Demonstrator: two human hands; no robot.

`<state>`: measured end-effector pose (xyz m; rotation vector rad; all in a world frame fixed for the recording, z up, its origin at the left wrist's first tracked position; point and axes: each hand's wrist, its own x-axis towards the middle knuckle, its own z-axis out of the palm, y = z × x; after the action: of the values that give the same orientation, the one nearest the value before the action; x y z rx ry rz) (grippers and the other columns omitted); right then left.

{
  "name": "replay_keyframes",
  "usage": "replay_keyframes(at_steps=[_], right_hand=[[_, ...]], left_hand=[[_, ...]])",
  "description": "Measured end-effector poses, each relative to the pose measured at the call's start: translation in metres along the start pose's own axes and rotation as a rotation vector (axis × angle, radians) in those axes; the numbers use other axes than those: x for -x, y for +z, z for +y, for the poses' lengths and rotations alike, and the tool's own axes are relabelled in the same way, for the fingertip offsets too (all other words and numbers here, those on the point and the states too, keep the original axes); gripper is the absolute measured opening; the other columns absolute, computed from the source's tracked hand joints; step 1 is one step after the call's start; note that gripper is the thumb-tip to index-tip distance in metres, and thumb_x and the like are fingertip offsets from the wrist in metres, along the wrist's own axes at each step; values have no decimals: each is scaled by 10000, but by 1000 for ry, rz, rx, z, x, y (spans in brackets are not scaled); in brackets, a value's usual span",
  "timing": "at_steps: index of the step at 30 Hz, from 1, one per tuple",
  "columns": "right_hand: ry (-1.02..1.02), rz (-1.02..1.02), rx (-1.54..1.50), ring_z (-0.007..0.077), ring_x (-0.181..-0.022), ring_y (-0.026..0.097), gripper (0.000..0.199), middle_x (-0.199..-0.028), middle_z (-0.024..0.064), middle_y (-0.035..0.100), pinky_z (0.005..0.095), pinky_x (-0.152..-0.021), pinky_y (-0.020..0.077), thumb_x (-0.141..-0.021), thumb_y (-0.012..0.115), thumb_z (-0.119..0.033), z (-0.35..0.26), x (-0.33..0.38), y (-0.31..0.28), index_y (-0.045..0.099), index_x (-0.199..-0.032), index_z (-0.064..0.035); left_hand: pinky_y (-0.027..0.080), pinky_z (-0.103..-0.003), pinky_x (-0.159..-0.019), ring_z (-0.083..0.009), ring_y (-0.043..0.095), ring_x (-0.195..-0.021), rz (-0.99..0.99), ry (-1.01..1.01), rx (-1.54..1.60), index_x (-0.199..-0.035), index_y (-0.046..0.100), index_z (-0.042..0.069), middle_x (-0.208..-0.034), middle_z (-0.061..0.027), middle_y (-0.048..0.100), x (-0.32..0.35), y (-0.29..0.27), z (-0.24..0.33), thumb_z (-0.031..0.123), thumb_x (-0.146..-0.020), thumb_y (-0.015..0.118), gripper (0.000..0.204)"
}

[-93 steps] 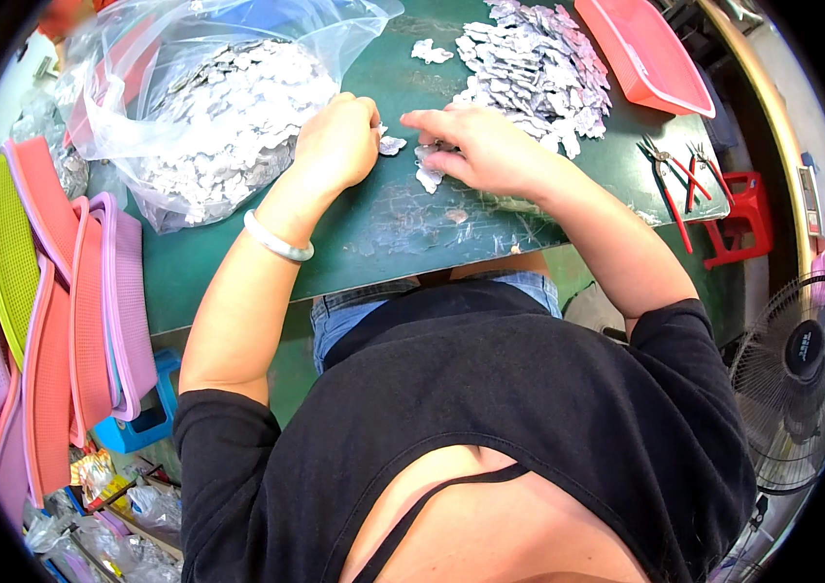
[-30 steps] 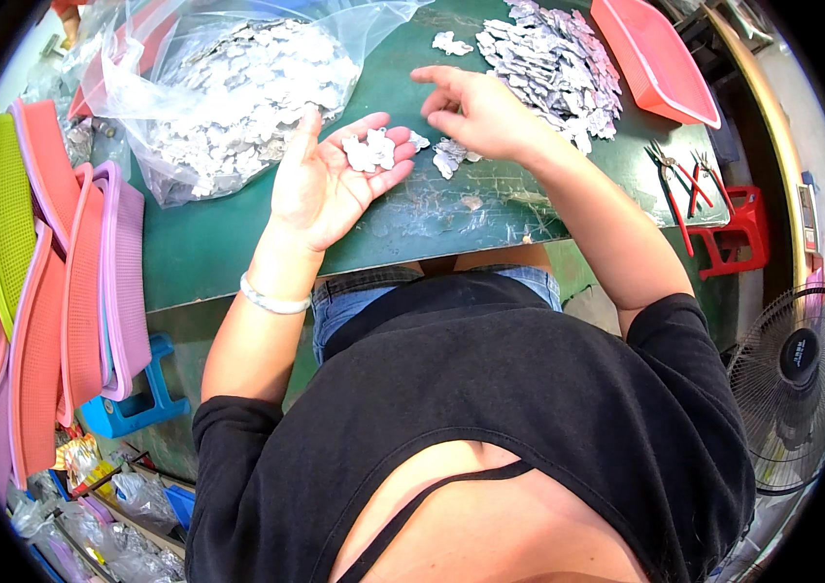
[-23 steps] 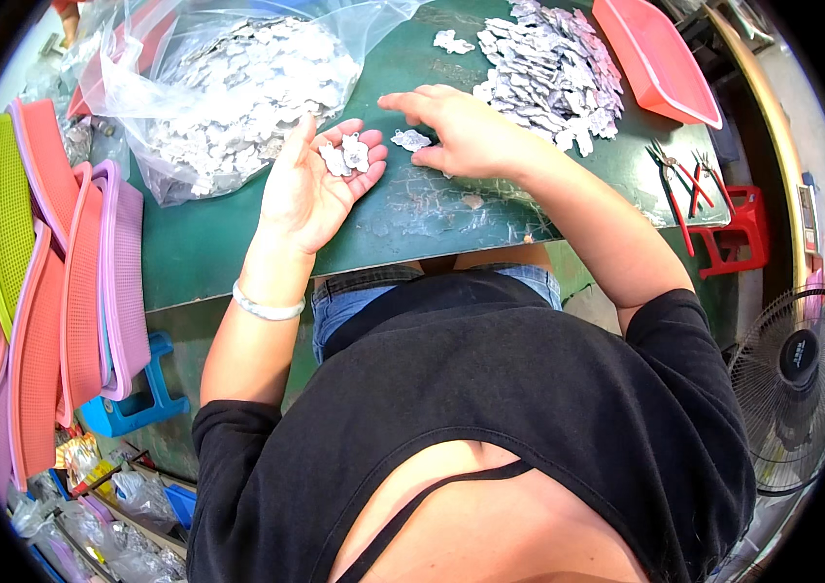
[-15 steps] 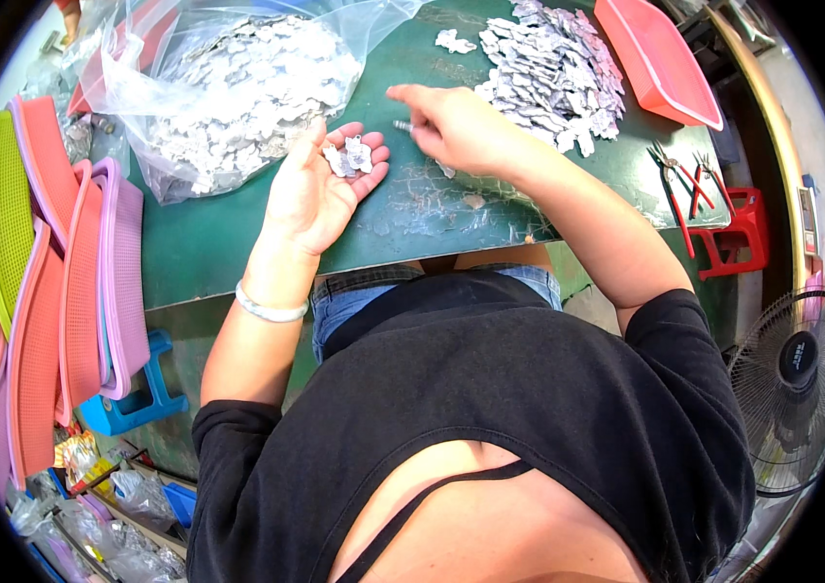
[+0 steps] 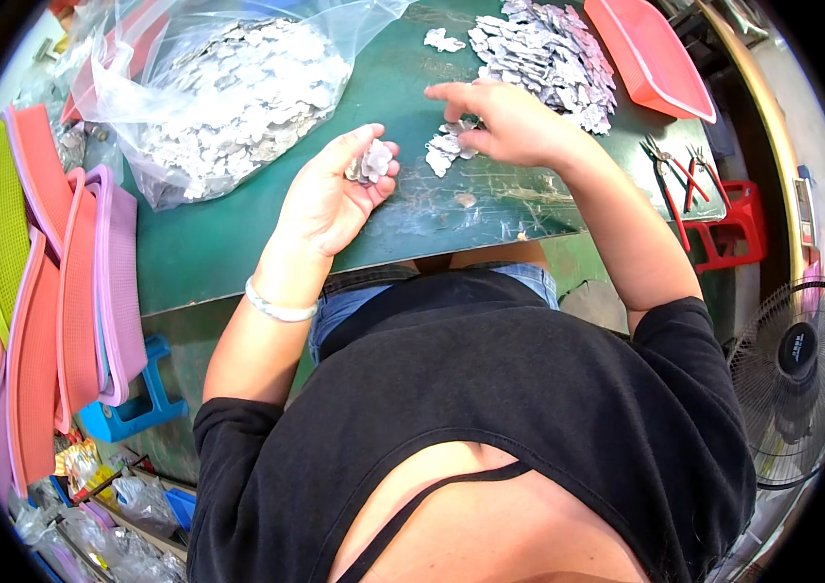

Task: The person sits at a green worktable and repeatedly picks up small silver metal pieces, trims their edges with red-handled pliers, and places the trimmed pieces into a clear plastic bag. The person handles the pieces one at a time, occasionally adjusting the pile on the table.

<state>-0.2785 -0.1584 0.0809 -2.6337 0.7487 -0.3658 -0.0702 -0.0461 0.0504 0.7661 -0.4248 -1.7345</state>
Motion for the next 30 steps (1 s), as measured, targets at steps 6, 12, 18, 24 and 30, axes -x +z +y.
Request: replay_keyframes(at_steps=[6, 12, 18, 24, 30], right_hand=[[30, 39, -55, 278, -744, 596, 484, -810, 86, 630, 331, -690, 472, -728, 584, -19, 3, 5, 5, 485, -1198, -69], [169, 117, -490, 104, -691, 578, 443, -797, 69, 652, 239, -639, 462, -790, 550, -41, 2, 1, 0, 457, -1220, 11], [210, -24, -751, 69, -671, 531, 491, -820, 72, 644, 216, -615, 455, -798, 561, -44, -19, -1, -8, 402, -1253, 50], [133, 23, -636, 112, -721, 568, 488, -867, 106, 642, 252, -648, 469, -802, 543, -29, -15, 3, -1, 400, -1267, 7], [-1, 7, -90, 246, -759, 603, 525, -844, 108, 629, 322, -688, 473, -748, 577, -32, -12, 10, 3, 434, -1252, -66]], left_hand=[[521, -283, -677, -179, 596, -771, 58, 2, -93, -1045, 479, -11, -914, -127, 574, 1, 7, 1, 24, -807, 561, 254], [529, -345, -749, -249, 604, -829, 98, -14, -50, -1070, 473, -43, -914, -157, 581, 0, 25, -7, 52, -848, 503, 243], [522, -361, -755, -257, 603, -835, 32, -82, 18, -1043, 498, -63, -926, -163, 581, -6, 32, -13, 122, -887, 476, 243], [525, -343, -727, -245, 602, -809, 54, -73, 17, -1003, 499, -52, -914, -157, 579, -6, 29, -16, 121, -892, 483, 207], [524, -332, -715, -242, 600, -810, 119, -49, -68, -948, 503, -2, -909, -147, 578, -2, 23, -13, 97, -854, 548, 143]])
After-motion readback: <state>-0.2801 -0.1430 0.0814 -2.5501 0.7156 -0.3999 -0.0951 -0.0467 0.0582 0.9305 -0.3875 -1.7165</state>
